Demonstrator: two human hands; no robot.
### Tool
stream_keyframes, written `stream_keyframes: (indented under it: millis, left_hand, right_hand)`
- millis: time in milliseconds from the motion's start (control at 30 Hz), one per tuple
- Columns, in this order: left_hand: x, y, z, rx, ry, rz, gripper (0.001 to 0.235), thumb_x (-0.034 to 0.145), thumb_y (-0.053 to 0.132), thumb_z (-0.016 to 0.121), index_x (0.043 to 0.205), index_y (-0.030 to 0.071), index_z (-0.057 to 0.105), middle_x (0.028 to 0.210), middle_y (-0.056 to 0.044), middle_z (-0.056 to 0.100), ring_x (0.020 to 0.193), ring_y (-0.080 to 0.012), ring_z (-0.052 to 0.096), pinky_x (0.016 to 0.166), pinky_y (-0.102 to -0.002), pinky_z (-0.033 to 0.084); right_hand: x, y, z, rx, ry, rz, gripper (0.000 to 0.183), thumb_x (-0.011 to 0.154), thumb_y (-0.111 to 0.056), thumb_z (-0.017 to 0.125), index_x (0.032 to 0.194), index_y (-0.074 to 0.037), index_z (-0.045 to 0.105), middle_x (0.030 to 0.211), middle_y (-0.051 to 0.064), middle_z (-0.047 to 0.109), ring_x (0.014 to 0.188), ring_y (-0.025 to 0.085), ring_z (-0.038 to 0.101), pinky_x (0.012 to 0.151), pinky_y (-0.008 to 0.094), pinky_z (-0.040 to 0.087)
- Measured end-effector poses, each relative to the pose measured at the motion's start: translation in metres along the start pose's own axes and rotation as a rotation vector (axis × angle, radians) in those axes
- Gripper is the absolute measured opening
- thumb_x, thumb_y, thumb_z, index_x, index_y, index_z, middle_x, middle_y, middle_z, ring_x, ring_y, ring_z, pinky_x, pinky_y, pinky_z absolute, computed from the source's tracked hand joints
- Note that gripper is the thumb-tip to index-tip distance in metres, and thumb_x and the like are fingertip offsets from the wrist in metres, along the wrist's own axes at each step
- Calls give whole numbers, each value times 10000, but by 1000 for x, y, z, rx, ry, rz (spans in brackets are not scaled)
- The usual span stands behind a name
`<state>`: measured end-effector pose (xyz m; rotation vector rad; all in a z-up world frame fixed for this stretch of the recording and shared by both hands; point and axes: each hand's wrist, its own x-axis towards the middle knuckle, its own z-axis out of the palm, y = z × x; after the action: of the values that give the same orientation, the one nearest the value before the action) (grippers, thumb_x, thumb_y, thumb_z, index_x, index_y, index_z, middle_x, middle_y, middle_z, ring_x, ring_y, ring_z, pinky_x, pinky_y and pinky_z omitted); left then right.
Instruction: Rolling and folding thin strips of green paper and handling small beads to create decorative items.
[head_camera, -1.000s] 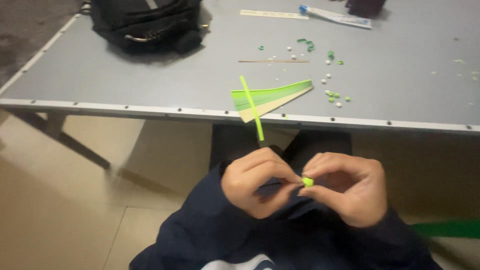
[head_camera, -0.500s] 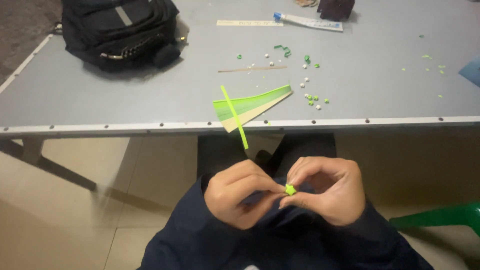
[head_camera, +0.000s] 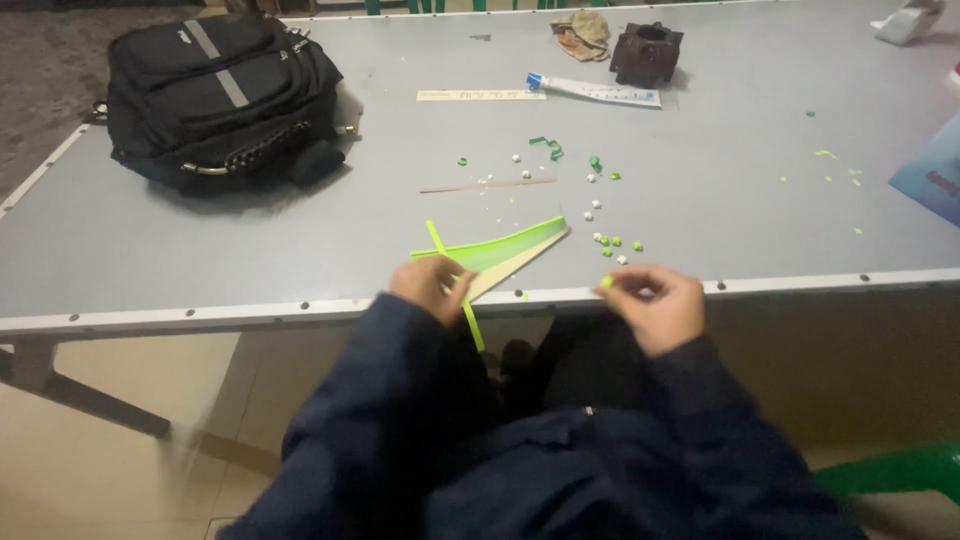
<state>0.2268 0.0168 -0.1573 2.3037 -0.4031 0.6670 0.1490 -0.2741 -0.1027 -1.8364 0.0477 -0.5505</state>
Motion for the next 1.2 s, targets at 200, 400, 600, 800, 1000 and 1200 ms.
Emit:
stream_keyframes:
  millis: [200, 400, 600, 800, 1000, 1200]
  left_hand:
    - [54, -46, 30, 350, -100, -179, 565, 785, 562, 771, 995, 39, 741, 949, -176, 703, 904, -373, 716, 803, -442, 581]
    - [97, -84, 30, 426, -351, -481, 574, 845, 640, 672, 995, 95, 772, 1107, -155, 670, 1069, -366, 682, 893, -424, 563]
    - [117, -75, 17, 212, -502, -688, 573, 811, 547, 749, 1125, 68, 737, 1251, -169, 644, 1203, -347, 617, 988, -433, 508]
    - [130, -57, 8, 3, -653, -874, 644, 777, 455, 826, 1254, 41, 701, 1395, -182, 618, 1337, -328, 552, 1083, -442, 452]
    - [109, 46, 1, -183, -252, -203, 244, 602, 374, 864, 775, 224, 779, 735, 1, 762, 764, -206, 755, 739, -328, 586]
    - [64, 150, -54, -363, -552, 133, 137, 676, 217, 865, 774, 214, 769, 645, 60, 744, 534, -111, 681, 552, -213, 559]
  right_hand:
    - [96, 99, -6, -589, 50, 56, 249, 788, -83, 864, 1020, -143, 793, 857, 43, 740, 763, 199, 702, 695, 306, 565]
    - [105, 115, -10, -711, -13, 129, 459, 803, -166, 843, 1243, -215, 723, 988, -20, 681, 884, 183, 680, 770, 303, 553]
    - [79, 107, -20, -595, 155, -230, 343, 766, -171, 843, 1102, -178, 773, 807, -31, 632, 713, 161, 564, 703, 270, 505]
    - [50, 58, -6, -383, 134, -245, 271, 775, -132, 835, 1038, -172, 783, 765, 8, 631, 693, 161, 577, 624, 240, 504]
    - [16, -20, 14, 125, -62, 45, 251, 836, -142, 793, 1083, -101, 787, 830, 94, 734, 749, 125, 638, 632, 258, 581]
    - [-15, -24, 29, 720, -142, 187, 184, 885, -88, 753, 937, 87, 738, 735, 221, 692, 555, 217, 595, 440, 290, 505]
